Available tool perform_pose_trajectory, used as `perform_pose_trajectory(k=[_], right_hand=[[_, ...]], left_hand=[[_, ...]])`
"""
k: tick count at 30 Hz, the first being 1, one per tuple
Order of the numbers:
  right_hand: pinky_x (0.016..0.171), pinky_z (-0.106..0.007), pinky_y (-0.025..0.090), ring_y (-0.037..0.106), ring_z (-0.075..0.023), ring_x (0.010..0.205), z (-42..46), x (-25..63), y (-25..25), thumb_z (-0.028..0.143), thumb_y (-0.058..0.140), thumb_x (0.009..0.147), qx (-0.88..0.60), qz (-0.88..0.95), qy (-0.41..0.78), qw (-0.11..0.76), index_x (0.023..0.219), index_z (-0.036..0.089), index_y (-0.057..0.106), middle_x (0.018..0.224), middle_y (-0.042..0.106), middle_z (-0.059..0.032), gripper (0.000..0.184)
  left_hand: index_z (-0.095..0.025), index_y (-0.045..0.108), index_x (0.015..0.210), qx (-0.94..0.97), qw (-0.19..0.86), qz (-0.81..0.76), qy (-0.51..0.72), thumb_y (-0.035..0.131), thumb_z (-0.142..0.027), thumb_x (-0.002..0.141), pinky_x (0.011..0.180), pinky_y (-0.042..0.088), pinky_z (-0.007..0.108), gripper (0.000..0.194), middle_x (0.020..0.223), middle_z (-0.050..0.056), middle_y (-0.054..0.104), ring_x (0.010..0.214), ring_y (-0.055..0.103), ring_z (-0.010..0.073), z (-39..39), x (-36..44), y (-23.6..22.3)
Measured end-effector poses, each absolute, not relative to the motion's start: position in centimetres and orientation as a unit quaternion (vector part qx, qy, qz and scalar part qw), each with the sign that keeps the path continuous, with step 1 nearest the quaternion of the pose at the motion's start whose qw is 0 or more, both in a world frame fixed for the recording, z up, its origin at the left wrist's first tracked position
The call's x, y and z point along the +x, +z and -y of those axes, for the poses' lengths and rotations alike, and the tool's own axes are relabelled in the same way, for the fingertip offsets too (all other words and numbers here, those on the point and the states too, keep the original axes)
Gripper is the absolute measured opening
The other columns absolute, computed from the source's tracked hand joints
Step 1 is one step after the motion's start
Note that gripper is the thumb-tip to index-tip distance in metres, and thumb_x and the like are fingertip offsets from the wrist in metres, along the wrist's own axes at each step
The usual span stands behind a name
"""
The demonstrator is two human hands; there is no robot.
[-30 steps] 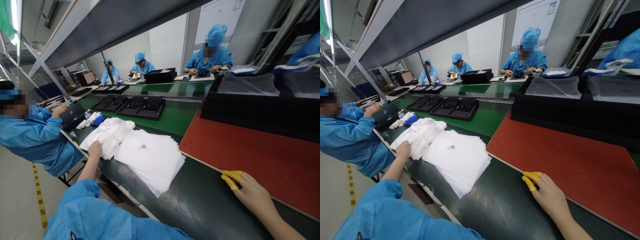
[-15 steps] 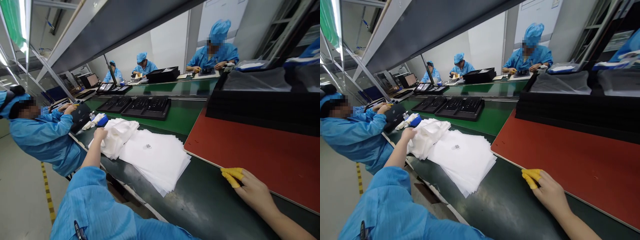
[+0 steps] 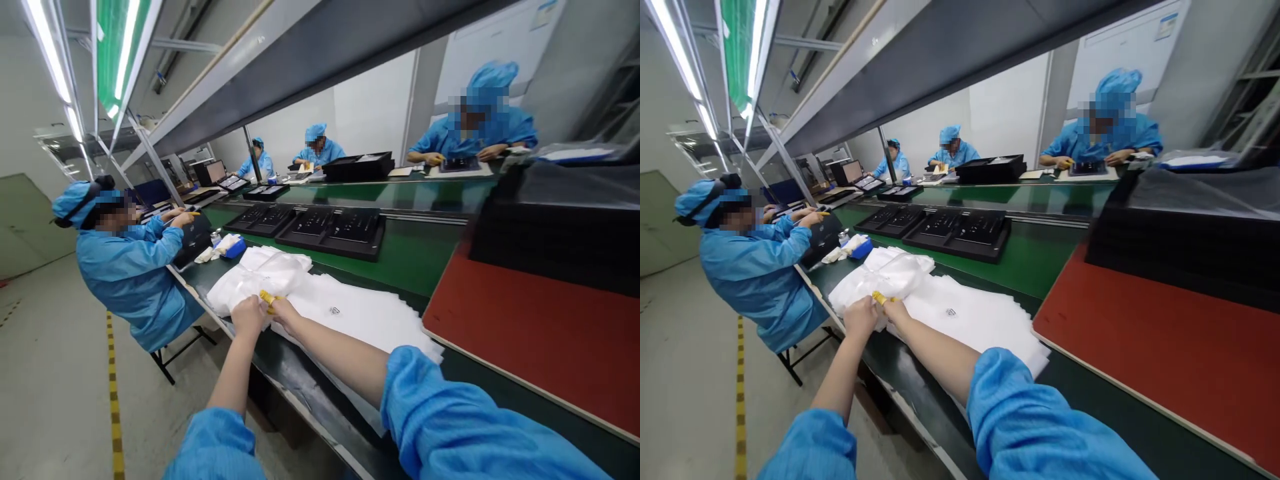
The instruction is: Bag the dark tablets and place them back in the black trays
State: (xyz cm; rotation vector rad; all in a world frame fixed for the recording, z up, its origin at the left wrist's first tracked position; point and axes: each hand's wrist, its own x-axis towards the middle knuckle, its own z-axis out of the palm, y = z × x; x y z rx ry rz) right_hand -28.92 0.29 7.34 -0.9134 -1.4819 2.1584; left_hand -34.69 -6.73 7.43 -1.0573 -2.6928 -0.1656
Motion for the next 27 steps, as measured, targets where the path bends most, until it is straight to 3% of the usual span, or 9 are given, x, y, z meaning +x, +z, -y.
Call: perform_pose_trajectory(k=[4,7,9,14,21,27], right_hand=[[0.069,-0.031,0.049,0.056,-0.0133,0.081,-0.9,-31.9,6.5,0.031,0.049,0.086,-0.386,0.495,0.766,0.141,0.105,0.012,0.053,0.096,0.058,-0.0062,0.027],[0.074,-0.034,0.05,0.057,-0.0149,0.088,-2.0,-33.1,6.4,0.033,0.05,0.086,-0.4,0.483,0.769,0.125,0.11,0.014,0.052,0.105,0.056,-0.0068,0.031],[0.075,-0.035,0.05,0.057,-0.0152,0.089,-2.6,-33.9,6.6,0.033,0.049,0.086,-0.404,0.481,0.769,0.12,0.11,0.014,0.052,0.106,0.056,-0.007,0.031],[0.076,-0.036,0.05,0.056,-0.016,0.091,-2.9,-34.6,6.6,0.033,0.05,0.085,-0.417,0.499,0.75,0.123,0.111,0.014,0.051,0.108,0.055,-0.0073,0.032],[0.08,-0.037,0.048,0.055,-0.0175,0.096,-2.9,-33.2,7.0,0.031,0.051,0.084,-0.461,0.533,0.702,0.105,0.111,0.015,0.051,0.111,0.054,-0.0077,0.031],[0.073,-0.033,0.05,0.057,-0.0142,0.086,-3.4,-31.9,8.1,0.029,0.049,0.086,-0.434,0.525,0.723,0.11,0.108,0.012,0.052,0.103,0.056,-0.0063,0.028]], left_hand=[[-0.019,0.065,0.086,-0.436,0.057,0.879,-0.185,0.042,-0.025,0.08,0.074,0.047,0.037,0.024,0.082,0.01,0.068,0.082,0.063,0.0259,7.4,-36.4,6.2],[-0.019,0.06,0.101,-0.407,0.049,0.839,-0.357,0.033,-0.031,0.085,0.084,0.046,0.032,0.034,0.095,0.007,0.066,0.092,0.06,0.0194,7.9,-39.7,4.7],[-0.014,0.057,0.107,-0.334,0.084,0.847,-0.406,0.035,-0.03,0.083,0.091,0.043,0.032,0.036,0.106,0.01,0.062,0.101,0.056,0.0195,8.1,-42.0,3.4],[-0.014,0.058,0.106,-0.287,0.11,0.886,-0.348,0.045,-0.025,0.077,0.094,0.039,0.036,0.033,0.11,0.012,0.058,0.106,0.051,0.0228,8.0,-44.9,1.9],[-0.014,0.06,0.101,-0.248,0.124,0.944,-0.178,0.035,-0.019,0.084,0.089,0.039,0.037,0.032,0.107,0.015,0.056,0.106,0.05,0.0263,7.8,-45.3,3.6],[-0.017,0.06,0.101,-0.203,0.065,0.96,-0.179,0.038,-0.023,0.083,0.08,0.043,0.033,0.029,0.109,0.013,0.058,0.1,0.055,0.0249,7.8,-47.4,4.9]])
